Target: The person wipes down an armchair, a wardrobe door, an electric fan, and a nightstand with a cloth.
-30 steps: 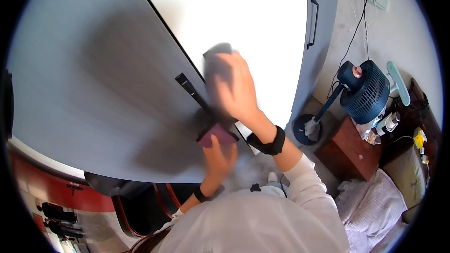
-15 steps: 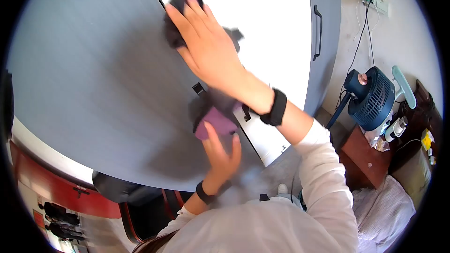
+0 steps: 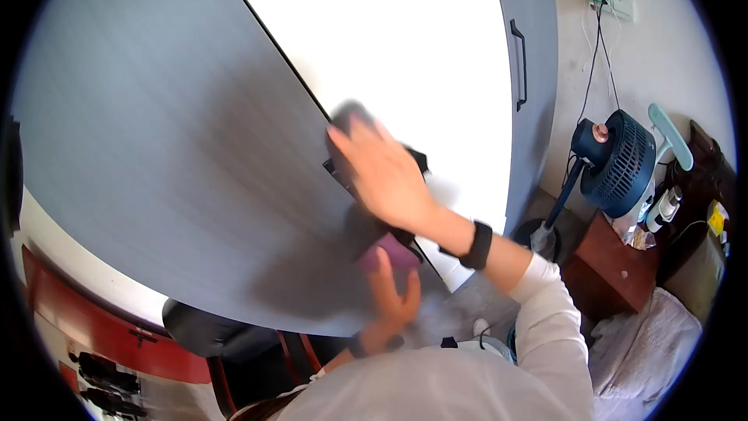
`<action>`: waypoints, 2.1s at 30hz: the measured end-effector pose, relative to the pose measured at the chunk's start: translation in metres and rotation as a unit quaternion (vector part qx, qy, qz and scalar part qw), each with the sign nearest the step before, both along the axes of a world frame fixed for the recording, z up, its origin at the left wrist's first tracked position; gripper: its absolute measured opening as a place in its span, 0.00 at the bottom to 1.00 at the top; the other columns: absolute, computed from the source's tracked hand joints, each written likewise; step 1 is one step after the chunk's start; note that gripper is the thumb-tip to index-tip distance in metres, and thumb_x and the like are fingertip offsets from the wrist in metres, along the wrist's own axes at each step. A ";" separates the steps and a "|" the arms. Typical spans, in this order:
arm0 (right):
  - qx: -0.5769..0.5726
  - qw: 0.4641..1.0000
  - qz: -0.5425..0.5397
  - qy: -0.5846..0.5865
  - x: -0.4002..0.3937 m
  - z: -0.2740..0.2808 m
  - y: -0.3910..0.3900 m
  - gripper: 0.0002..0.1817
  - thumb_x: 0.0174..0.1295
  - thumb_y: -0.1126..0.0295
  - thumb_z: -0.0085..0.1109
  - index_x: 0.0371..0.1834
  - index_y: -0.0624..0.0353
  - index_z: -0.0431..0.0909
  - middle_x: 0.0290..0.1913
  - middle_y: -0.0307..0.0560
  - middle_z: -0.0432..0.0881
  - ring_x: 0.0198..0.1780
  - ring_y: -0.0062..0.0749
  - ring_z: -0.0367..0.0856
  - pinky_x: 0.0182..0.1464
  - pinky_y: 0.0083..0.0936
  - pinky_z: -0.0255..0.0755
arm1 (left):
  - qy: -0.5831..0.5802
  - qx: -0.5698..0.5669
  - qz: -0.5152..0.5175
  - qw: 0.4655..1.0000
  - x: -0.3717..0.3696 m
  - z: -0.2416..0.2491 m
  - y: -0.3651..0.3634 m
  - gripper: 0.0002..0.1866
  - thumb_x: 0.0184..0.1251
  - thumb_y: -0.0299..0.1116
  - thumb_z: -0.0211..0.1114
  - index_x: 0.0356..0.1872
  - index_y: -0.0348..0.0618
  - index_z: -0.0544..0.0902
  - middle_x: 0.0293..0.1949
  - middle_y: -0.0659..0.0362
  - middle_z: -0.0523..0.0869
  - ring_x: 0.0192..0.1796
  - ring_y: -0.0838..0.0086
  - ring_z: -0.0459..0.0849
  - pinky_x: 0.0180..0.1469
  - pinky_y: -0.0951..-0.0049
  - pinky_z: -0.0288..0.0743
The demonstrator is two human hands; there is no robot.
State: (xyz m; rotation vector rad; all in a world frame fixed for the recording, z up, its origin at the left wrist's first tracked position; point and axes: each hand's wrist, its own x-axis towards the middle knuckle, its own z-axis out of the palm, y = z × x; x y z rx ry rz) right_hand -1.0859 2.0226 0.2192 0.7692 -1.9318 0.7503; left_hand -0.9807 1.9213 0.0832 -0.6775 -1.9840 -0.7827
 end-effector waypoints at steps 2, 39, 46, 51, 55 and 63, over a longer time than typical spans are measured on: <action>-0.056 0.998 0.015 0.027 -0.005 0.045 0.001 0.35 0.53 0.79 0.55 0.69 0.60 0.65 0.57 0.61 0.75 0.63 0.53 0.71 0.72 0.46 0.58 | -0.014 0.019 -0.008 1.000 -0.006 0.000 -0.003 0.35 0.59 0.26 0.65 0.66 0.20 0.63 0.53 0.35 0.76 0.52 0.41 0.76 0.57 0.48 0.66; -0.099 0.993 0.041 0.045 -0.005 0.031 -0.009 0.26 0.49 0.81 0.57 0.56 0.61 0.72 0.59 0.60 0.74 0.61 0.57 0.73 0.66 0.46 0.66 | 0.025 0.013 0.038 0.999 -0.026 -0.001 -0.032 0.35 0.59 0.24 0.64 0.67 0.22 0.62 0.53 0.36 0.75 0.52 0.40 0.75 0.57 0.49 0.66; -0.098 0.994 0.027 0.033 -0.005 0.017 -0.014 0.29 0.49 0.78 0.60 0.59 0.61 0.72 0.59 0.64 0.74 0.62 0.59 0.72 0.68 0.46 0.65 | 0.023 -0.103 0.115 0.988 -0.030 -0.004 -0.040 0.34 0.60 0.25 0.65 0.67 0.24 0.63 0.55 0.34 0.75 0.54 0.37 0.75 0.57 0.47 0.67; -0.057 0.996 0.033 0.055 -0.014 -0.002 -0.016 0.33 0.53 0.73 0.61 0.67 0.62 0.68 0.63 0.69 0.70 0.68 0.59 0.67 0.72 0.46 0.59 | -0.007 -0.041 0.016 0.999 -0.036 0.005 -0.042 0.35 0.61 0.26 0.64 0.67 0.23 0.62 0.55 0.33 0.75 0.54 0.39 0.75 0.58 0.48 0.68; -0.044 0.994 0.076 0.067 -0.020 0.065 -0.020 0.37 0.60 0.60 0.63 0.72 0.60 0.61 0.66 0.71 0.67 0.72 0.62 0.59 0.75 0.48 0.49 | -0.069 -0.008 0.034 0.997 -0.044 0.042 -0.037 0.36 0.62 0.28 0.64 0.68 0.20 0.59 0.55 0.32 0.75 0.52 0.38 0.75 0.56 0.51 0.69; 0.083 0.935 0.140 0.314 -0.027 0.200 -0.067 0.37 0.55 0.64 0.65 0.70 0.58 0.63 0.62 0.61 0.70 0.70 0.54 0.63 0.74 0.45 0.53 | 0.051 0.002 0.088 0.995 -0.071 0.110 -0.034 0.44 0.62 0.32 0.67 0.72 0.22 0.51 0.45 0.37 0.76 0.44 0.47 0.74 0.49 0.56 0.68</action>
